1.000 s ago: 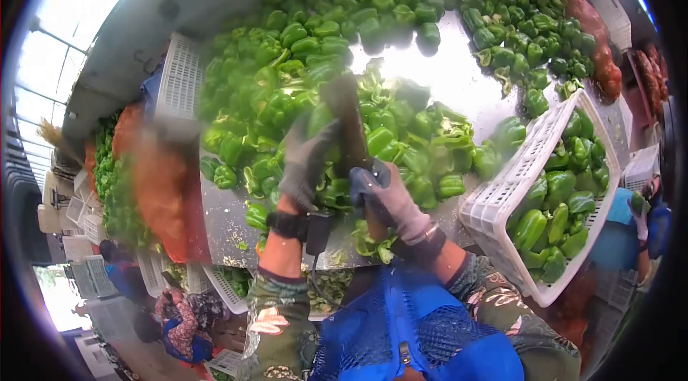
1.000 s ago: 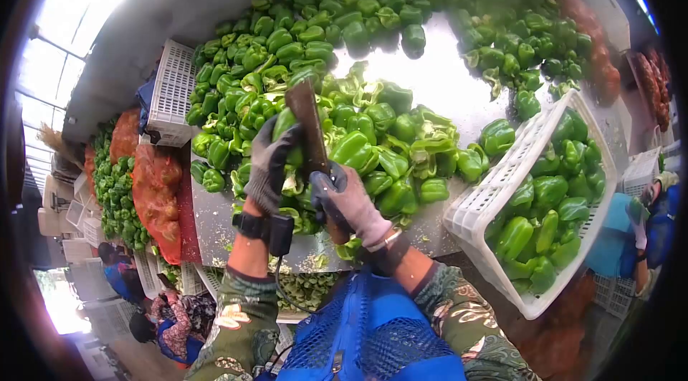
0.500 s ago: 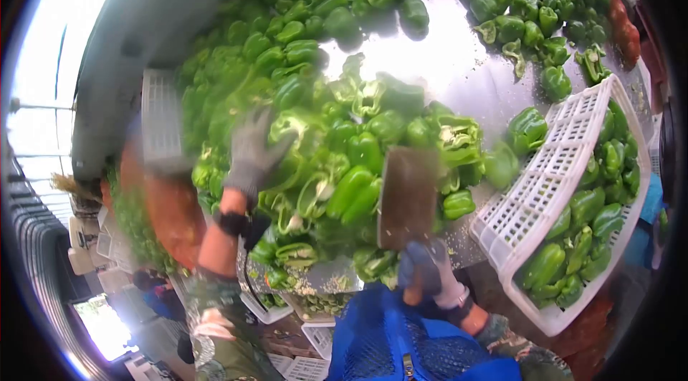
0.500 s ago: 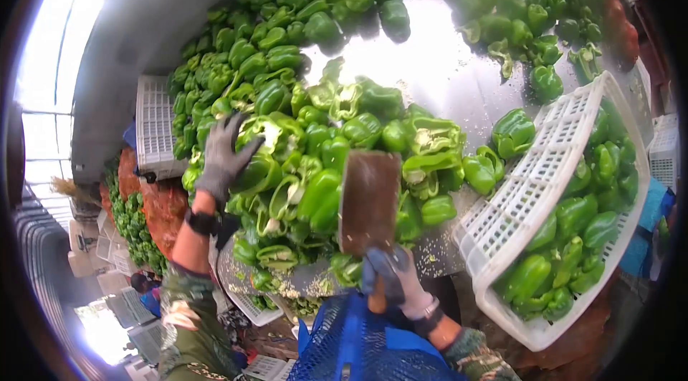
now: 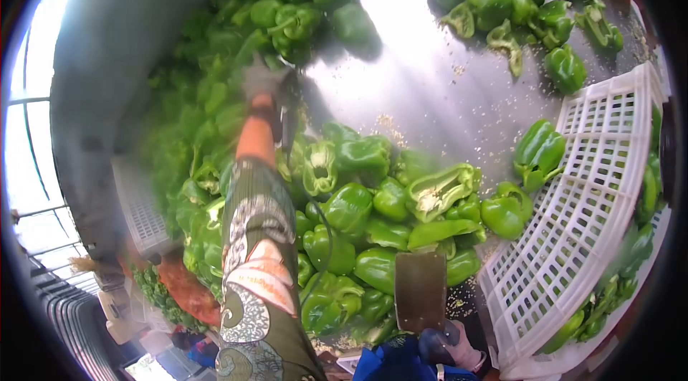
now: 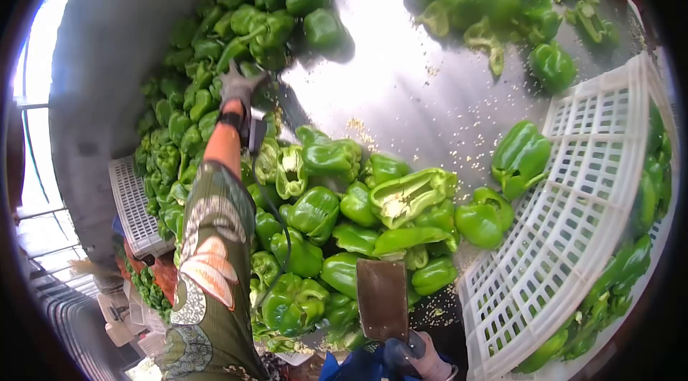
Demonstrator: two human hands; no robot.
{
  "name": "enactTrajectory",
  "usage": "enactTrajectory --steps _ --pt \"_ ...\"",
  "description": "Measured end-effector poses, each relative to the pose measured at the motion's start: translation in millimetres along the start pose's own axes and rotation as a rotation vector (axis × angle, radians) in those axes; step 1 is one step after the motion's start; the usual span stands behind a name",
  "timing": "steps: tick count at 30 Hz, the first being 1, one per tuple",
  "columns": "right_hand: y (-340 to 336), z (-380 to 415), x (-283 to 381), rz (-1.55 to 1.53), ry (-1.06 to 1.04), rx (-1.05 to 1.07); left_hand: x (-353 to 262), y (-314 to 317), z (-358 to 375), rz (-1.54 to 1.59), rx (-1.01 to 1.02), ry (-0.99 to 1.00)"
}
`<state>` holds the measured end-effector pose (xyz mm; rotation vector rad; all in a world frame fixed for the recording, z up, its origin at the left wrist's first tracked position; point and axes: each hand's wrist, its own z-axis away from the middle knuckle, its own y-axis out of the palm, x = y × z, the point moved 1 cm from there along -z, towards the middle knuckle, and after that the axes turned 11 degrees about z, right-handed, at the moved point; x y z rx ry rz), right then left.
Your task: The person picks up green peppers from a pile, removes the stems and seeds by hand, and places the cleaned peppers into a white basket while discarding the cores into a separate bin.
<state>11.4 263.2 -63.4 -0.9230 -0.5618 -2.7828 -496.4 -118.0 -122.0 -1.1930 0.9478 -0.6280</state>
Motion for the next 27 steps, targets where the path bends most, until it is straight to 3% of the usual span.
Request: enactTrajectory --steps 1,2,4,5,6,7,8,9,12,14,15,17,18,19,21,23,25,27 --pt "4.0 -3.5 11.4 0.000 -0.030 -0.031 14.5 10.1 6.1 -0.067 -0.024 0.064" --pt "10.4 -2.2 22.0 0.000 -0.053 -0.055 23.7 -1.6 24.8 0.057 0.206 0.127" --pt "21.3 -6.2 38.2 -0.066 -0.154 -0.047 46.0 1.7 69.6 -0.043 0.186 0.217" --pt "25.7 -7.0 46.7 -0.095 -0.205 -0.044 59.2 -13.7 85.1 0.237 0.305 0.321" --pt "30.6 -5.3 60.6 -0.092 -0.255 -0.046 85.6 -10.1 75.4 0.545 0.254 0.295" --pt "34.8 -2.9 85.5 -0.063 -0.322 -0.057 75.0 -39.8 97.3 0.851 0.200 0.253" --pt "42.2 4.3 115.1 -0.002 -0.405 -0.068 72.7 -71.1 128.2 1.436 0.328 0.115" --pt "51.2 14.6 140.3 0.042 -0.491 -0.079 58.3 -118.2 157.3 1.475 0.416 0.062" --pt "76.3 41.5 193.1 0.022 -0.771 -0.049 44.0 -203.7 230.9 1.684 0.452 0.321" --pt "95.5 41.4 189.5 -0.392 -0.899 0.265 37.4 -244.4 276.1 1.756 0.421 0.421" --pt "110.2 39.0 190.4 -0.491 -0.926 0.392 37.9 -267.2 298.8 1.679 0.534 0.459" --pt "144.3 40.3 218.1 0.182 -1.036 -0.021 46.6 -264.9 319.1 1.934 0.605 0.524" --pt "156.0 32.9 228.5 0.511 -1.062 -0.212 51.1 -265.6 335.3 1.974 0.570 0.439" --pt "160.4 14.2 217.2 0.828 -1.081 -0.346 69.5 -260.4 339.2 1.814 0.440 0.317" --pt "170.1 14.8 193.2 0.824 -0.986 -0.250 83.0 -254.8 374.2 1.842 0.431 0.028" --pt "177.8 17.9 173.9 0.727 -1.011 -0.184 93.9 -269.3 405.1 1.688 0.328 -0.064" --pt "187.4 34.1 168.8 0.266 -0.443 0.225 125.7 -259.0 424.5 1.800 0.292 -0.121" --pt "196.8 25.4 154.8 -0.098 -0.258 0.471 144.2 -255.0 444.0 2.203 0.274 -0.180"
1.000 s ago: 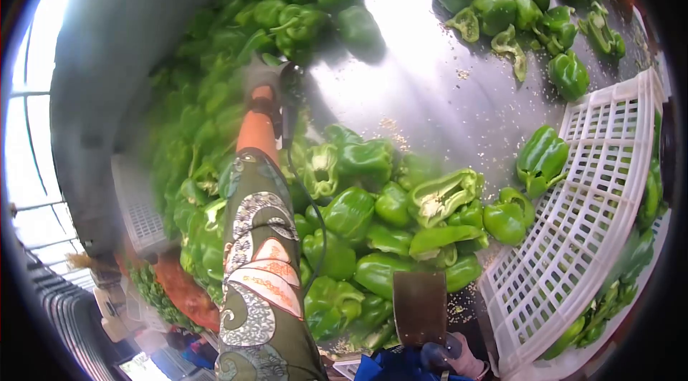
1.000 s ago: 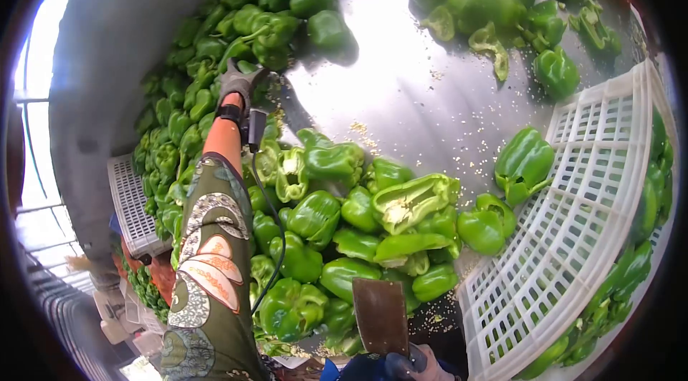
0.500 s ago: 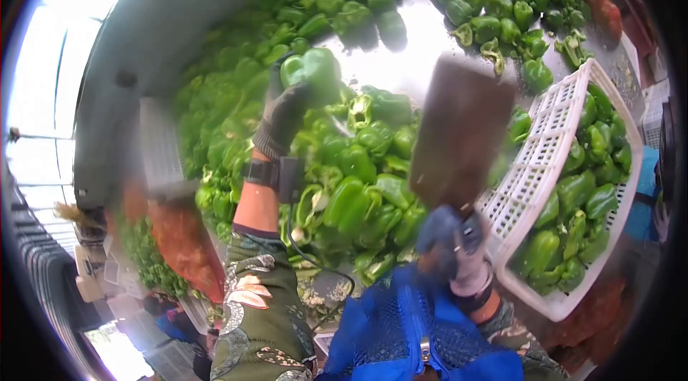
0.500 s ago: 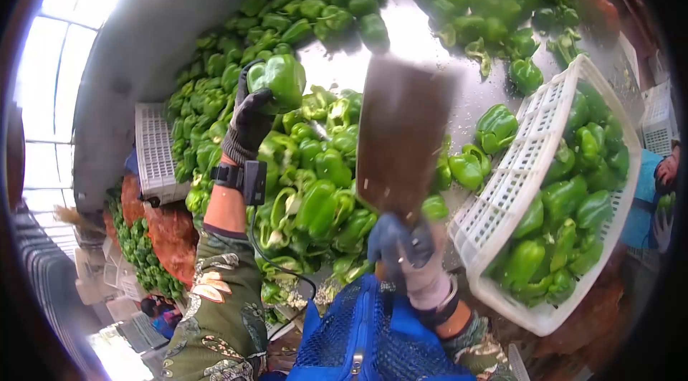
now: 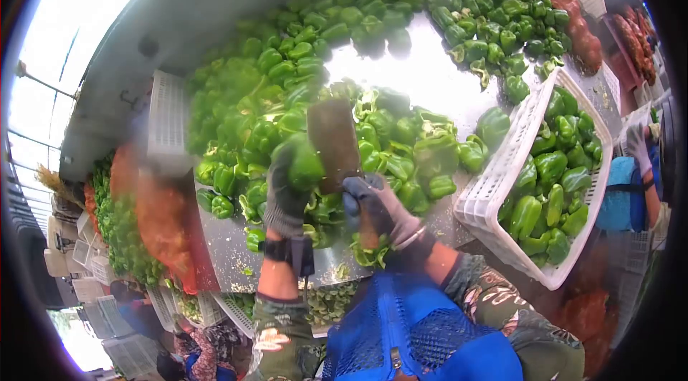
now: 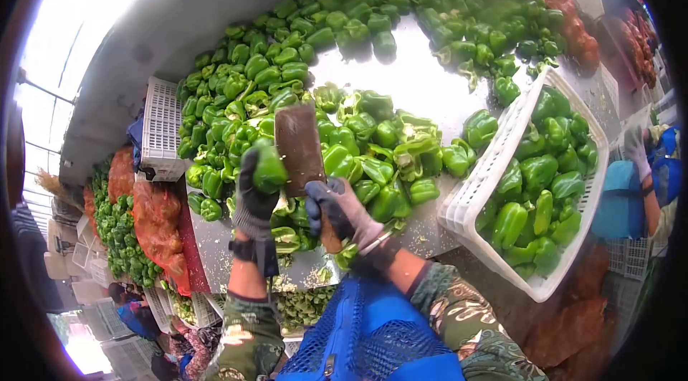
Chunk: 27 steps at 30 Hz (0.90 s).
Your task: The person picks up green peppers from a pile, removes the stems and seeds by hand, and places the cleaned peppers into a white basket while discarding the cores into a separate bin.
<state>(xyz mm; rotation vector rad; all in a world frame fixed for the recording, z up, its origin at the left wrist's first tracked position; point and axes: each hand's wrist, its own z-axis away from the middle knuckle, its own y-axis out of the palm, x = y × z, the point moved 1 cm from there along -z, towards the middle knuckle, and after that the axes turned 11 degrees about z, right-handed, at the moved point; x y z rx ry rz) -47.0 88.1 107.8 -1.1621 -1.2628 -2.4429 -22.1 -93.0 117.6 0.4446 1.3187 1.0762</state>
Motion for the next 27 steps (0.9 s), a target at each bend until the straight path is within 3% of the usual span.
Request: enactTrajectory --steps 2,3,6,8,10,11,12,14,16,18,19,20,22,24,27 --pt "3.3 -10.1 -39.5 -0.559 0.063 0.217 -4.1 -17.3 7.7 -0.046 0.059 0.087" --pt "12.0 -10.6 -43.0 -0.532 0.096 0.138 -6.1 -25.7 11.9 -0.068 0.087 0.132" --pt "-5.3 -9.9 -61.0 -0.579 0.163 0.034 -16.3 -31.4 2.1 -0.792 -0.367 0.280" --pt "-34.2 8.2 -64.3 -0.510 0.154 -0.043 -31.8 -83.7 -26.4 -1.629 -0.226 0.463" --pt "-58.1 43.6 -49.1 -0.299 0.175 -0.159 -24.2 -127.4 -62.9 -1.959 -0.127 0.230" --pt "-73.7 58.9 -49.8 -0.167 0.133 -0.182 -24.3 -123.8 -78.9 -1.949 -0.103 0.120" --pt "-90.5 74.9 -54.7 -0.036 0.089 -0.208 -33.3 -133.2 -103.2 -2.066 -0.028 0.208" --pt "-121.1 101.6 -72.3 -0.113 0.145 -0.223 -24.7 -33.1 -143.2 -2.454 -0.036 0.152" --pt "-137.0 109.8 -57.4 0.034 0.234 -0.237 12.2 37.2 -214.5 -2.496 0.253 0.334" --pt "-151.5 113.7 -74.9 -0.002 0.209 -0.265 71.5 75.1 -303.7 -2.177 0.349 0.410" --pt "-159.0 112.5 -82.5 -0.018 0.194 -0.274 100.8 81.5 -361.9 -2.301 0.296 0.416" --pt "-166.5 111.6 -82.6 0.072 0.212 -0.266 124.8 81.7 -412.4 -2.372 0.385 0.570" --pt "-177.6 114.1 -79.5 0.245 0.248 -0.254 165.2 113.5 -478.6 -2.651 0.385 0.427" --pt "-187.6 119.9 -89.6 0.207 0.266 -0.247 194.5 121.4 -522.0 -2.714 0.261 0.227" --pt "-197.2 132.4 -158.2 0.217 0.245 -0.298 224.2 67.5 -575.4 -2.612 0.135 0.209"
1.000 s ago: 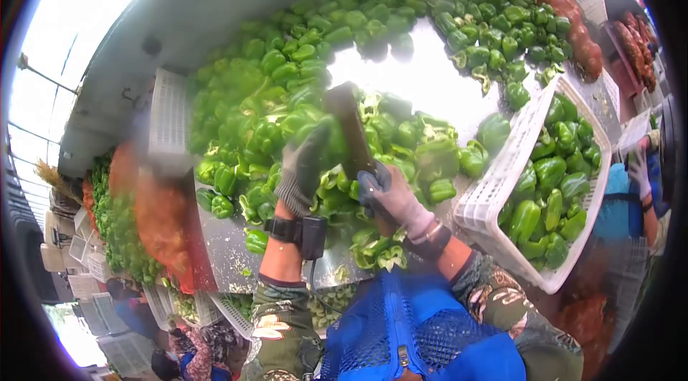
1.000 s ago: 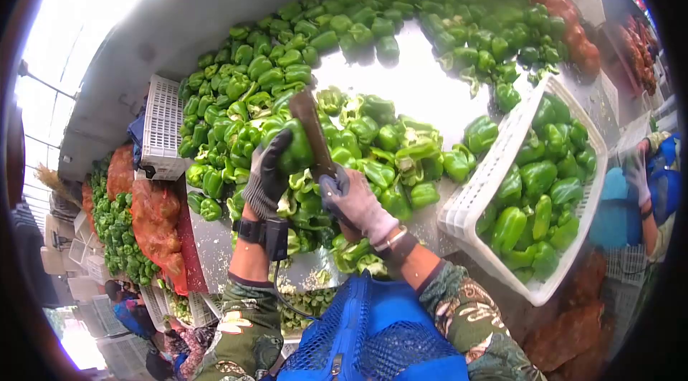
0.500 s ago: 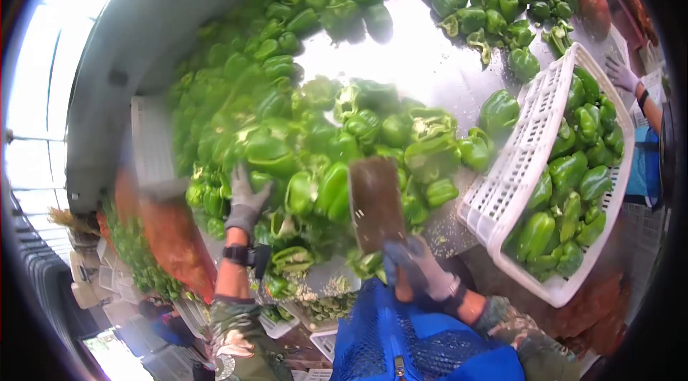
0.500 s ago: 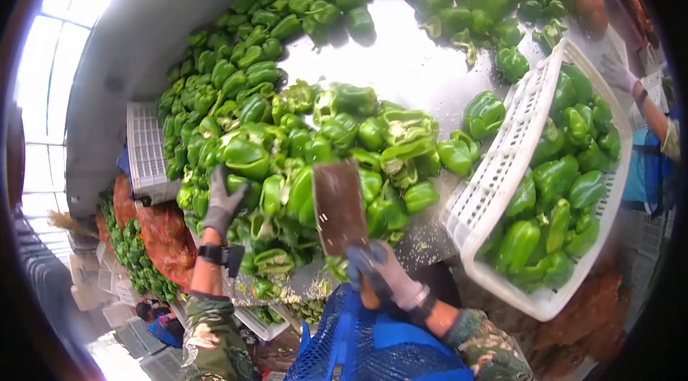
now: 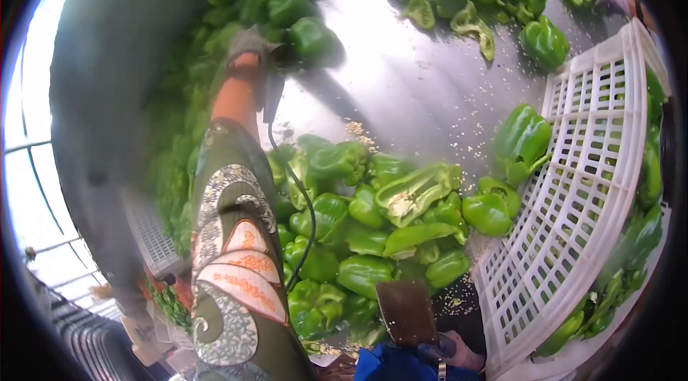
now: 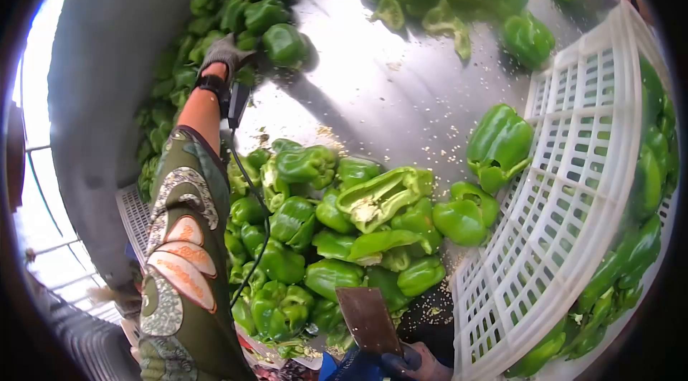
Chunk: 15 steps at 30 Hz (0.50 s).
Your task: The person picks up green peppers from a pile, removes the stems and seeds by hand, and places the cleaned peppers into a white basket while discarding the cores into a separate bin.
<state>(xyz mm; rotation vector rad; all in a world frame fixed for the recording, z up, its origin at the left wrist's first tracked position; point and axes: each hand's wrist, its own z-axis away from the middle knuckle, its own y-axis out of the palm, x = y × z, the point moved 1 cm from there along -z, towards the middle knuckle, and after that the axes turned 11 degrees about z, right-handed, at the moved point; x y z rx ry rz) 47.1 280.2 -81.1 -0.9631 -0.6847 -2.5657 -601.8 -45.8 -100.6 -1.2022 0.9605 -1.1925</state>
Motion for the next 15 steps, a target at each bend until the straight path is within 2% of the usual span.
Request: enactTrajectory --steps 2,4,6,7,8,9,10,11,12,14,15 --pt "2.9 5.8 -6.1 -0.026 0.002 -0.019 0.5 19.0 6.8 -0.035 -0.054 -0.040" --pt "-12.5 -8.6 45.0 -0.086 -0.037 -0.005 -7.8 22.5 35.7 -0.067 -0.027 -0.013" --pt "-11.4 -7.4 73.0 0.004 -0.030 -0.143 -0.5 18.8 90.8 -0.045 -0.009 0.029" --pt "-4.1 -6.3 43.1 0.034 -0.047 -0.170 5.7 14.9 122.5 0.008 -0.014 0.066" --pt "3.2 -5.3 13.3 0.066 -0.064 -0.198 14.0 8.8 150.1 0.029 0.082 0.034" --pt "3.3 2.9 37.6 0.042 -0.091 -0.251 28.3 4.1 178.0 0.045 0.188 0.000" --pt "-1.0 6.7 80.9 0.024 -0.113 -0.297 58.6 10.0 199.1 0.303 0.214 -0.013" --pt "-3.1 7.3 91.9 0.150 -0.221 -0.389 85.1 12.1 219.4 0.566 0.230 -0.030" --pt "-4.9 8.3 102.6 0.283 -0.317 -0.497 75.4 -14.2 255.6 1.227 0.271 -0.313" --pt "2.5 10.5 121.6 0.237 -0.395 -0.394 74.7 -57.5 314.7 1.714 0.344 -0.360" --pt "7.2 9.6 159.0 -0.061 -0.278 -0.157 74.5 -73.9 341.8 1.953 0.378 -0.349"
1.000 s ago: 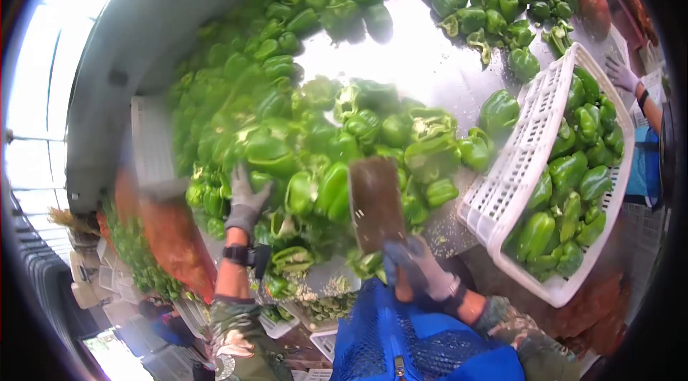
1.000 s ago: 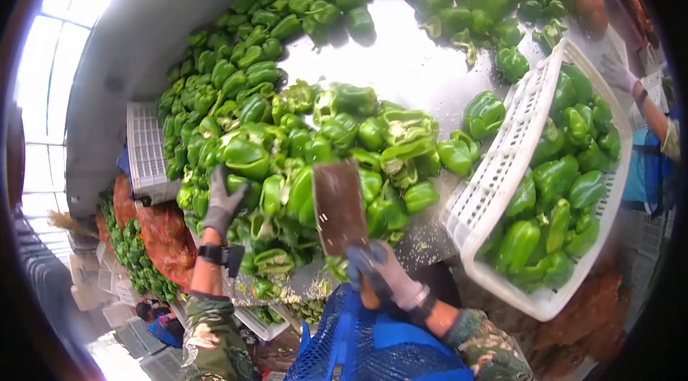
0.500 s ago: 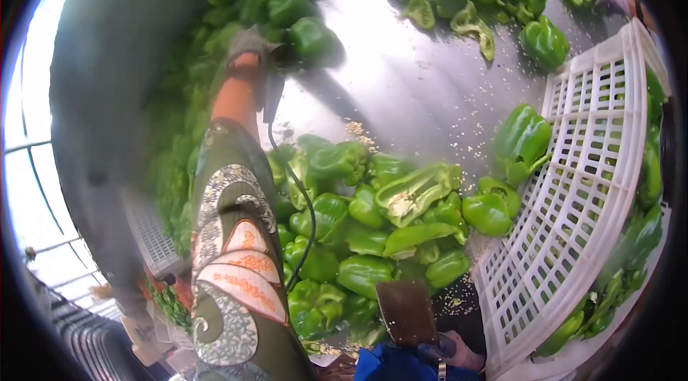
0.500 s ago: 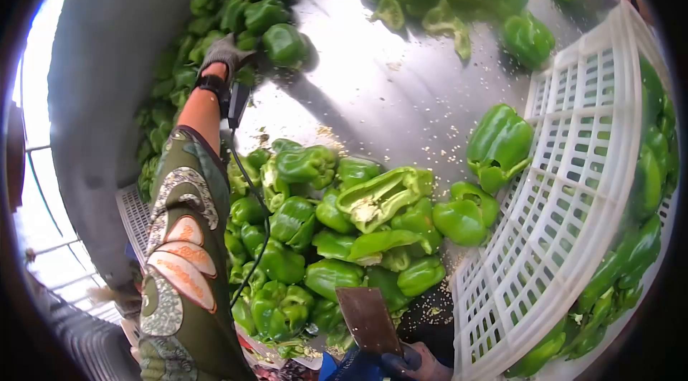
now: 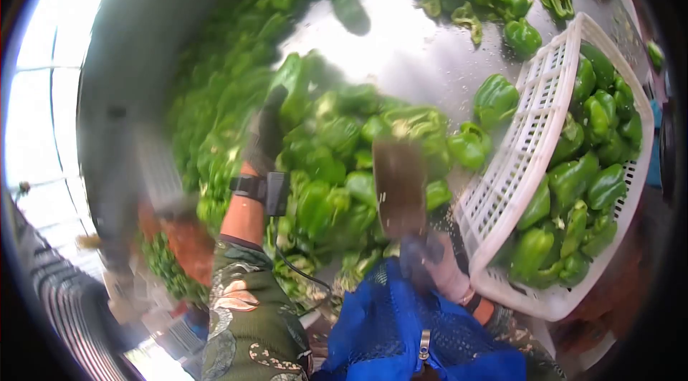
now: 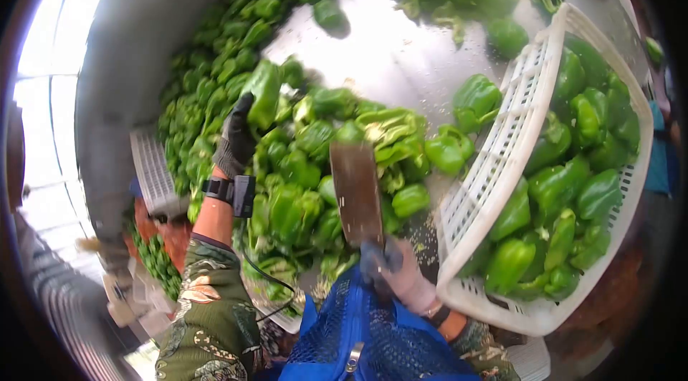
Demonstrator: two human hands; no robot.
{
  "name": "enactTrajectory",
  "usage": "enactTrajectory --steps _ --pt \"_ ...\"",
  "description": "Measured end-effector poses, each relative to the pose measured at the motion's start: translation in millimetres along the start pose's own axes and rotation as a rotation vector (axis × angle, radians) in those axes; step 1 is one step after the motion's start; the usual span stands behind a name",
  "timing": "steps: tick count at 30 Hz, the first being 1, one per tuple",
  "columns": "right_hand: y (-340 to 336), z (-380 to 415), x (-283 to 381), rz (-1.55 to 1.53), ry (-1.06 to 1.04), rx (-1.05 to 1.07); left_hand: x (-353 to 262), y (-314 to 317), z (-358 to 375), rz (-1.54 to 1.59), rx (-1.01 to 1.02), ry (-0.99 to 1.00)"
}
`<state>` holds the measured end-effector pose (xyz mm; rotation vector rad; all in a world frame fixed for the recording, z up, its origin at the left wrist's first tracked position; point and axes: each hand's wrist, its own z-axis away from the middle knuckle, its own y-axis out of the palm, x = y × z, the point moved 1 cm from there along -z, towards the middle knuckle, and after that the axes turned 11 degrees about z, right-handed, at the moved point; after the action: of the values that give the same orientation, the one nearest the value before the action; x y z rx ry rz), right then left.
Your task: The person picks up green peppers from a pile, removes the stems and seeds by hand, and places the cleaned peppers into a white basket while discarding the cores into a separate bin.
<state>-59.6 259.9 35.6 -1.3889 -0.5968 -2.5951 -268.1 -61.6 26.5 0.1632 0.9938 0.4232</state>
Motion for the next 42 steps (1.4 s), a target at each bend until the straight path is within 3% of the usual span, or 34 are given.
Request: enactTrajectory --steps 3,5,7,9,11,12,13,15,16,17,19,20,22,24,25,26,28,31,32,33,36,38,39,42 --pt "43.5 5.5 71.1 0.100 -0.393 -0.125 9.9 22.4 80.3 0.636 0.276 0.157" --pt "79.4 27.5 107.3 0.027 -0.583 -0.263 21.6 25.7 125.5 0.757 0.300 0.249" --pt "97.0 19.0 68.3 -0.426 -0.647 0.080 33.0 21.1 157.8 0.831 0.303 0.344" --pt "112.0 -11.0 47.0 0.248 -0.837 -0.086 44.0 17.6 187.2 0.777 0.307 0.373" --pt "130.5 -7.2 64.3 0.402 -0.324 0.007 58.8 4.5 204.3 0.531 0.196 0.497" --pt "135.2 -7.3 62.6 0.452 -0.380 0.034 66.6 -5.4 211.3 0.370 0.064 0.582" --pt "134.0 -8.2 56.9 0.502 -0.435 0.072 64.5 -20.2 219.1 0.312 0.071 0.480" --pt "137.7 8.3 48.7 0.320 -0.114 0.243 73.4 -35.1 254.8 0.192 -0.050 0.358" --pt "136.5 17.5 43.5 0.382 -0.132 0.268 75.8 -40.9 273.8 0.136 -0.103 0.292" --pt "135.6 21.3 27.5 0.689 -0.517 0.160 71.5 -40.6 287.2 0.106 -0.124 0.267" --pt "135.1 29.8 15.7 1.002 -0.929 0.024 84.7 -37.9 283.3 0.020 -0.187 0.326" --pt "147.3 34.7 17.1 1.019 -0.927 0.022 98.2 -46.9 275.4 -0.038 -0.253 0.396" --pt "154.4 40.8 17.5 0.822 -0.611 0.087 114.2 -51.3 270.1 -0.002 -0.308 0.489" --pt "147.8 39.2 17.8 0.413 0.044 0.198 124.3 -50.8 266.3 0.223 -0.279 0.522" --pt "148.3 41.5 15.0 0.234 0.186 0.119 108.3 -46.7 278.7 0.202 -0.263 0.438" --pt "144.4 37.3 13.7 0.104 0.241 0.149 113.6 -47.8 270.2 0.403 -0.213 0.351" --pt "126.9 16.7 -9.8 -0.323 0.271 0.301 110.6 -40.9 262.1 0.445 -0.268 0.397" --pt "116.6 -6.3 -29.8 -0.705 0.184 0.514 112.7 -40.8 231.5 0.454 -0.228 0.508" --pt "111.5 -9.3 -29.7 -0.594 0.109 0.442 112.9 -43.1 220.5 0.400 -0.244 0.544" --pt "107.2 -9.2 -25.9 -0.482 0.037 0.376 111.8 -56.7 209.2 -0.064 -0.388 0.535" --pt "110.3 0.0 -1.9 -0.144 -0.083 0.073 105.0 -53.6 206.5 -0.420 -0.602 0.520" --pt "132.6 9.3 29.5 0.033 -0.210 0.040 103.7 -42.5 203.7 -0.467 -0.705 0.485" --pt "146.9 13.3 43.2 0.069 -0.231 0.126 104.1 -42.9 206.4 -0.490 -0.752 0.471" --pt "207.1 15.6 64.2 0.107 -0.259 0.261 118.2 -76.2 214.9 -0.366 -0.852 0.607"
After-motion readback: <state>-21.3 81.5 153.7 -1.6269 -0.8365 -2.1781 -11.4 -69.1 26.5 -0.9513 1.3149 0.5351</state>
